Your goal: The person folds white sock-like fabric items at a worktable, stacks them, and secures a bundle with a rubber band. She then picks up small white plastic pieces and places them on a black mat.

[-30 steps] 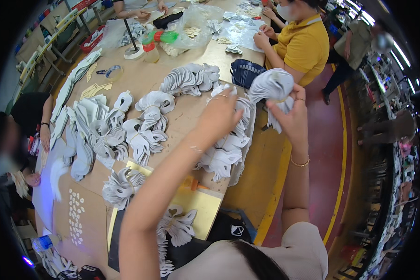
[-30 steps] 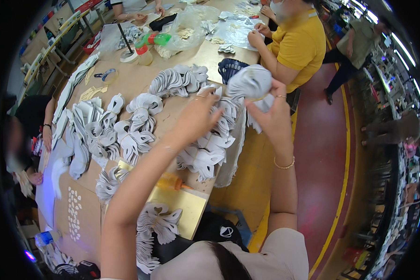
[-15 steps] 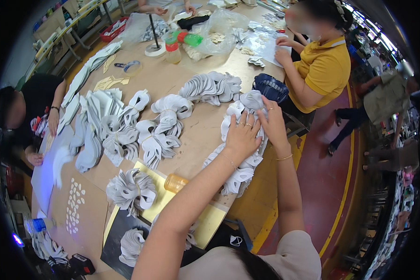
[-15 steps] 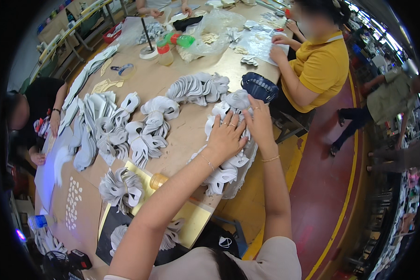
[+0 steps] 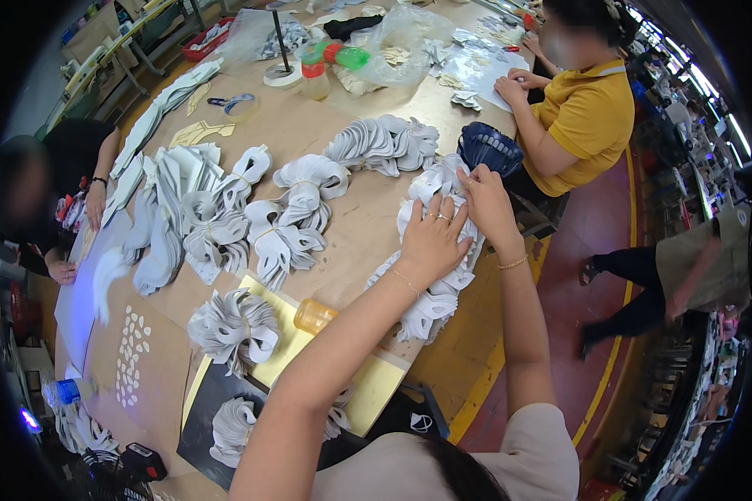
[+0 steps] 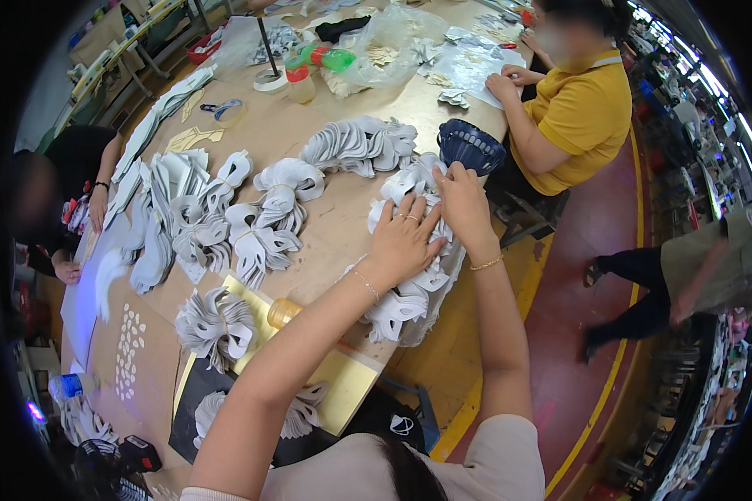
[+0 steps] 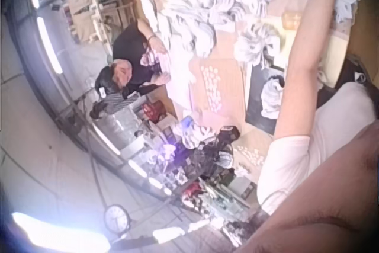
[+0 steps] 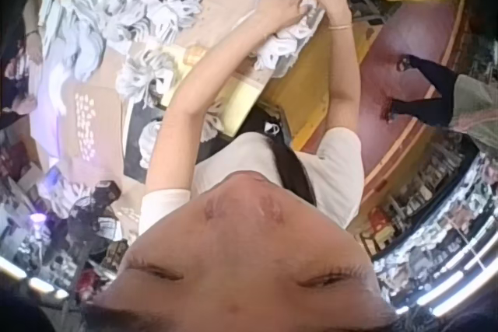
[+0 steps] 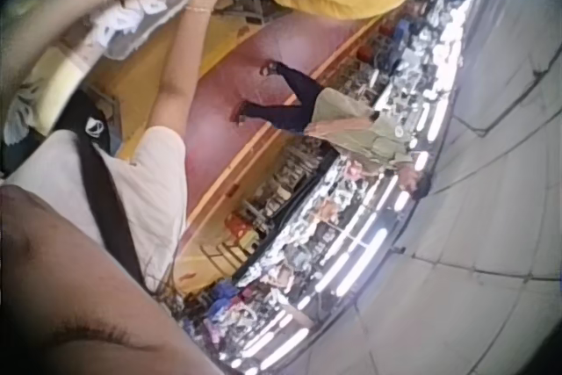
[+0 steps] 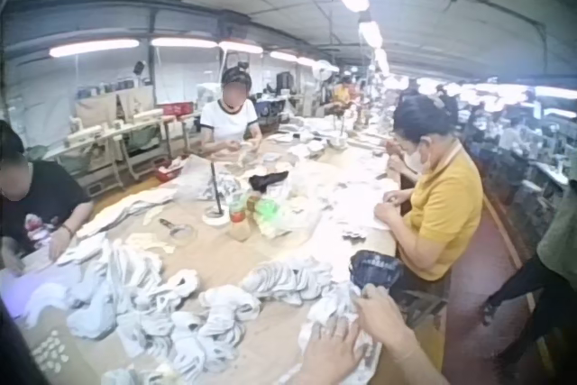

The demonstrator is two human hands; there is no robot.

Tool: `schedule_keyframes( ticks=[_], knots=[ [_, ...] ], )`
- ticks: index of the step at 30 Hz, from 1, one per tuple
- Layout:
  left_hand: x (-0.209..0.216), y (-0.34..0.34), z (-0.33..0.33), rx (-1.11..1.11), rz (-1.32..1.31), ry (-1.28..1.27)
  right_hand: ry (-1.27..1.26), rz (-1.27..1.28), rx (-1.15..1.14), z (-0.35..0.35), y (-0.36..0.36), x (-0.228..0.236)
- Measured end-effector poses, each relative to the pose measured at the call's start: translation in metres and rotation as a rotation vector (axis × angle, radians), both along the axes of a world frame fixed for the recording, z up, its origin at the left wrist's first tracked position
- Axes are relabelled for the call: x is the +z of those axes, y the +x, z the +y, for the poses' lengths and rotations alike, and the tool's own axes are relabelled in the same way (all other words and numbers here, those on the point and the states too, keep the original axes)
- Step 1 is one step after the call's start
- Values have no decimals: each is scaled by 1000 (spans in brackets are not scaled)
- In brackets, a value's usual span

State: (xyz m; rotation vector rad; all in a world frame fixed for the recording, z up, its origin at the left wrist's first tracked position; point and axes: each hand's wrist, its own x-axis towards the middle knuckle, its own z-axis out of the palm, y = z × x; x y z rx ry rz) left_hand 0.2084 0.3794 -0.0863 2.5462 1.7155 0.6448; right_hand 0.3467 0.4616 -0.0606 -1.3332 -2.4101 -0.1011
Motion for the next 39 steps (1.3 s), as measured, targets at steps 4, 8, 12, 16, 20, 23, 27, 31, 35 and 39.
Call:
schedule_keyframes(
  ticks=[4,8,12,16,20,23,27,31,35,39],
  knots=[
    [10,-13,4,-73,-148,-108,-61,-16,14,-6,-3,10],
    [41,-37,-20,-94,-205,-21,-109,15,-23,2,-35,43],
    [96,-82,-77,-224,-158,-136,-48,70,154,67,-69,31],
    [127,-137,-137,-191,-98,-216,-425,-110,111,108,-119,31],
    [146,-174,-176,-85,-175,-295,-539,-150,79,132,-126,18],
    [146,-191,-195,20,-274,-372,-428,64,2,133,-121,23],
    [145,-201,-202,40,-328,-402,-207,605,54,122,-97,29],
    [154,-205,-198,55,-426,-359,-461,1100,333,69,-102,72],
    [164,-202,-187,70,-540,-229,-805,1292,512,-1,-104,106],
    [176,-197,-182,64,-648,-76,-1023,1324,644,-49,-118,118]
  ],
)
